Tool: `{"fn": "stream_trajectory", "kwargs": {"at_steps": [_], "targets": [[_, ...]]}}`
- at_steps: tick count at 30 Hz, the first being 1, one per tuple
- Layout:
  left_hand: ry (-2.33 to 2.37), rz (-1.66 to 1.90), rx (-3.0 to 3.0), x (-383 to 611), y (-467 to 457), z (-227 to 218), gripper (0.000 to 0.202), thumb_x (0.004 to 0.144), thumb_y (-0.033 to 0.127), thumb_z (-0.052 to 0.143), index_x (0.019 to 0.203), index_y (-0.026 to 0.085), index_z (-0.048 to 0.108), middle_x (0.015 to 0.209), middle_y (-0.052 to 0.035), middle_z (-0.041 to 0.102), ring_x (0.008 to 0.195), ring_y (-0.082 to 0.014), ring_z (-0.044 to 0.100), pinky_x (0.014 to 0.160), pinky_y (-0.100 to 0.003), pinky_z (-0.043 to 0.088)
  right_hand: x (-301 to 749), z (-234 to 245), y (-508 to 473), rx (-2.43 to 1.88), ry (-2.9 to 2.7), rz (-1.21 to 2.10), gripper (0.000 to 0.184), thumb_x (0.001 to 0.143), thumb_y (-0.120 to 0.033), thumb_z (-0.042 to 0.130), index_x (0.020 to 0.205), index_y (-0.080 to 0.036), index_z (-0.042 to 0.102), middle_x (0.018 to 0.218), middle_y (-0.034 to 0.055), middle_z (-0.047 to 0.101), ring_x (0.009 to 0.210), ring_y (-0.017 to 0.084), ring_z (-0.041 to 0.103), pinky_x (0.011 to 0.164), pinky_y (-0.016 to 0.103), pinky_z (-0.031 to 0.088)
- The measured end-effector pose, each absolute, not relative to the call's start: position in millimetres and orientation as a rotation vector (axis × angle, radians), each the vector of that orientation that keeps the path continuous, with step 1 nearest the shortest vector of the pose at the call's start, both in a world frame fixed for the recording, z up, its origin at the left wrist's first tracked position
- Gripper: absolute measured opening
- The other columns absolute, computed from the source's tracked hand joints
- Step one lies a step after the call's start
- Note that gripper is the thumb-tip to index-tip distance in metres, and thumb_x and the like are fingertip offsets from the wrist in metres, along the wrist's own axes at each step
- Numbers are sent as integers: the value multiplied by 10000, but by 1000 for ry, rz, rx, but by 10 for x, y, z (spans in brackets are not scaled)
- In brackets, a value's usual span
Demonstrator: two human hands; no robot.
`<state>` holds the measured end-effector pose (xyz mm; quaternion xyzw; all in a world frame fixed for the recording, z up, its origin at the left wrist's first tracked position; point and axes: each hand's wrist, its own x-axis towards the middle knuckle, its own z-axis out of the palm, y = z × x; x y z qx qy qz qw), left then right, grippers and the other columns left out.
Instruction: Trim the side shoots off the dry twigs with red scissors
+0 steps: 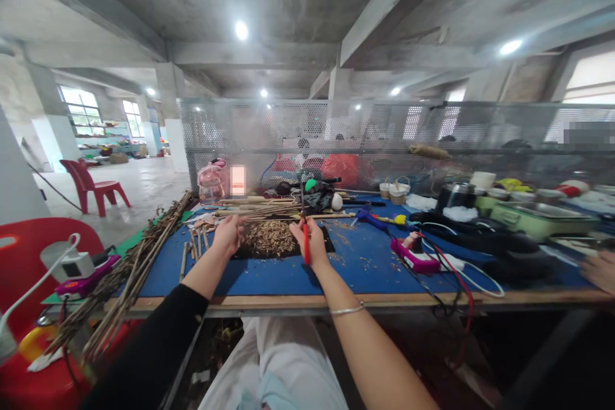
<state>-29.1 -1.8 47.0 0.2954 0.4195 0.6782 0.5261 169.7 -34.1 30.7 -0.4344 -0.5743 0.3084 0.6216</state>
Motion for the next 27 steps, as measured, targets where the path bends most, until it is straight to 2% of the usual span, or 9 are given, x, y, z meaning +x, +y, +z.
{"fn": "stream_trajectory", "kwargs": {"at_steps": [3,6,10,13,16,21,24,27], "targets": [[1131,1506,883,-263,88,471,170,823,278,439,768,133,512,497,37,470,300,-21,266,325,-165,149,1865,237,-129,-1354,-1564,541,348,625,-507,602,739,-188,523,664,-7,557,628,139,495,593,243,369],[1154,1399,973,-145,156,444,233,823,292,399,706,132,521,413,52,378,288,-37,239,334,-184,129,1884,235,24,-1574,-1699,475,388,629,-540,591,796,-191,561,747,24,606,696,169,541,638,259,377],[1011,1396,958,-62,224,348,181,775,265,423,735,127,533,432,47,391,308,-41,250,344,-182,146,1849,358,114,-1550,-1809,512,404,567,-534,659,773,-194,587,802,46,635,734,200,560,653,271,381],[879,1401,890,-118,237,276,128,719,230,488,786,126,521,479,49,404,346,-33,293,354,-154,175,1880,410,114,-1560,-1863,624,404,457,-494,738,656,-186,566,674,24,620,644,181,540,607,272,384],[813,1417,846,-204,202,253,202,712,246,521,889,151,503,521,57,403,364,-27,322,354,-130,166,1944,357,71,-1540,-1833,672,443,328,-413,799,593,-190,524,536,-28,543,530,137,487,556,272,382],[792,1413,931,-230,128,236,309,740,352,533,1007,200,501,515,79,355,335,-15,257,345,-121,129,1980,233,-92,-1524,-1798,687,554,248,-356,819,679,-189,513,575,-49,531,519,112,468,538,264,381],[826,1368,947,-204,133,199,312,732,372,546,978,181,518,501,81,341,330,-12,236,341,-125,125,1959,244,-207,-1615,-1874,654,636,227,-373,820,760,-185,528,668,-28,563,574,126,501,552,260,385],[820,1339,908,-195,157,176,260,726,313,543,926,146,524,513,69,365,337,-9,246,337,-127,120,1970,302,-277,-1615,-1945,657,676,209,-366,821,797,-180,542,727,-10,577,624,143,521,565,257,391]]}}
